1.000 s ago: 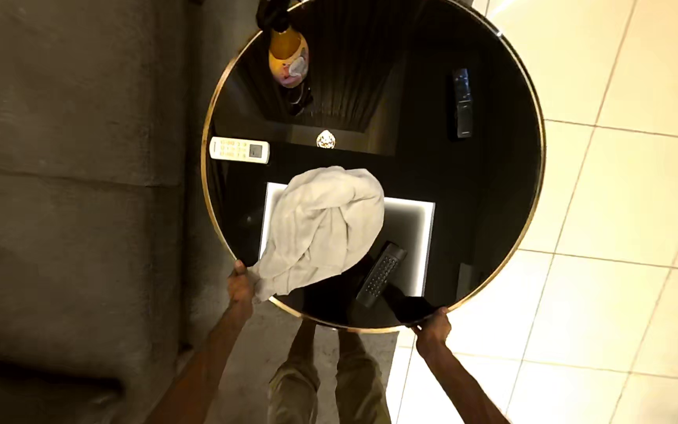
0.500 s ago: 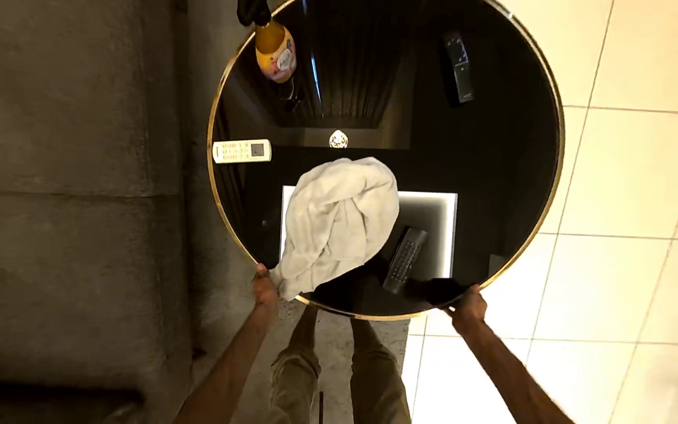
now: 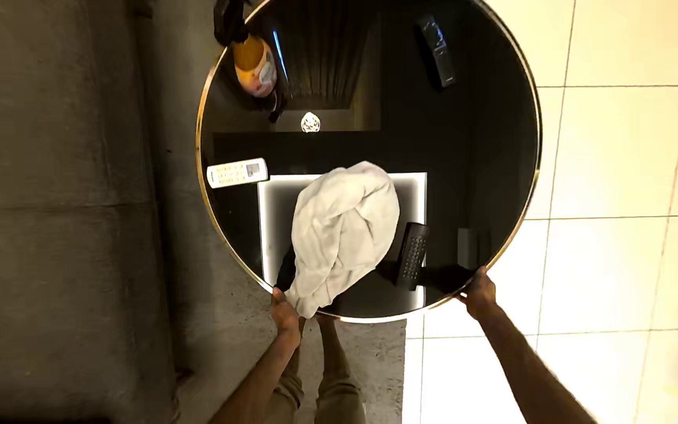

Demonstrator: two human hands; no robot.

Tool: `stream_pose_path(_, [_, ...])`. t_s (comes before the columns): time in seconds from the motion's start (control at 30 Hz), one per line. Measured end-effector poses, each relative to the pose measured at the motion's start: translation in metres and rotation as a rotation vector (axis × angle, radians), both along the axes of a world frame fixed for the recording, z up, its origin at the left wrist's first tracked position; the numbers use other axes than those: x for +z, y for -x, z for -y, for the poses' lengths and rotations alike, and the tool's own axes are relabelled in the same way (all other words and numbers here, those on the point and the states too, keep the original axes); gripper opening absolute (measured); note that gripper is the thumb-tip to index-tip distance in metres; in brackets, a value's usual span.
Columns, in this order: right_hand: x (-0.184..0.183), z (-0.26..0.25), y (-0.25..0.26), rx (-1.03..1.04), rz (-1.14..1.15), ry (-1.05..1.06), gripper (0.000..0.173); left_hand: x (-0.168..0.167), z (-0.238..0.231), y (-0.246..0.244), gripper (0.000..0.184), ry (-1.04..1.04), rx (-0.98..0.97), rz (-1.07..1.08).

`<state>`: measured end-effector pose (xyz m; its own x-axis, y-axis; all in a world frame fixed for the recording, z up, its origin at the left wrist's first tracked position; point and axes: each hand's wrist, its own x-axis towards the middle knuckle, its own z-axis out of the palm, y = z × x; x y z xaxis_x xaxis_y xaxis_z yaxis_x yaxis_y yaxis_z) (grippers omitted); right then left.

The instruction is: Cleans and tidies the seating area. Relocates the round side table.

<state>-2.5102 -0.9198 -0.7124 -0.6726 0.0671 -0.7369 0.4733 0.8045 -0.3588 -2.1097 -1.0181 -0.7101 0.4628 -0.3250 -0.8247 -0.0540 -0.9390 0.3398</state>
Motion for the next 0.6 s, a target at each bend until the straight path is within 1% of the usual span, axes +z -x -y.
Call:
stream_pose_path(0.07, [-0.002,-0.008,-0.007,0.005,0.009,0.031,0.064,-0.003,-0.005,-0.007,0.063,0.048,0.029,-0.026])
stream_pose_path(0.17, [0.000,-0.023,-0.018,-0.007,0.007,0.029,0.063,0.003,-0.008,-0.016,0.064,0.037,0.011,-0.047])
stream_pose_path(0.33, [-0.004,-0.038,-0.035,-0.042,-0.052,0.043,0.060,-0.005,-0.011,-0.023,0.067,0.033,-0.071,0.086])
stream_pose_path(0.4, [-0.008,-0.046,-0.041,-0.047,-0.064,0.041,0.059,-0.009,-0.011,-0.028,0.067,0.045,-0.068,0.082])
stream_pose_path(0.47, [-0.017,-0.053,-0.043,-0.021,-0.090,0.031,0.060,-0.011,-0.014,-0.033,0.066,0.054,-0.038,0.056])
stream_pose_path(0.53, [-0.016,-0.059,-0.041,0.061,-0.115,-0.018,0.060,-0.008,-0.015,-0.034,0.067,0.045,-0.031,-0.005])
stream_pose_path(0.6, [0.003,-0.057,-0.043,0.223,-0.171,-0.106,0.058,0.000,-0.009,-0.038,0.068,-0.019,-0.094,-0.058])
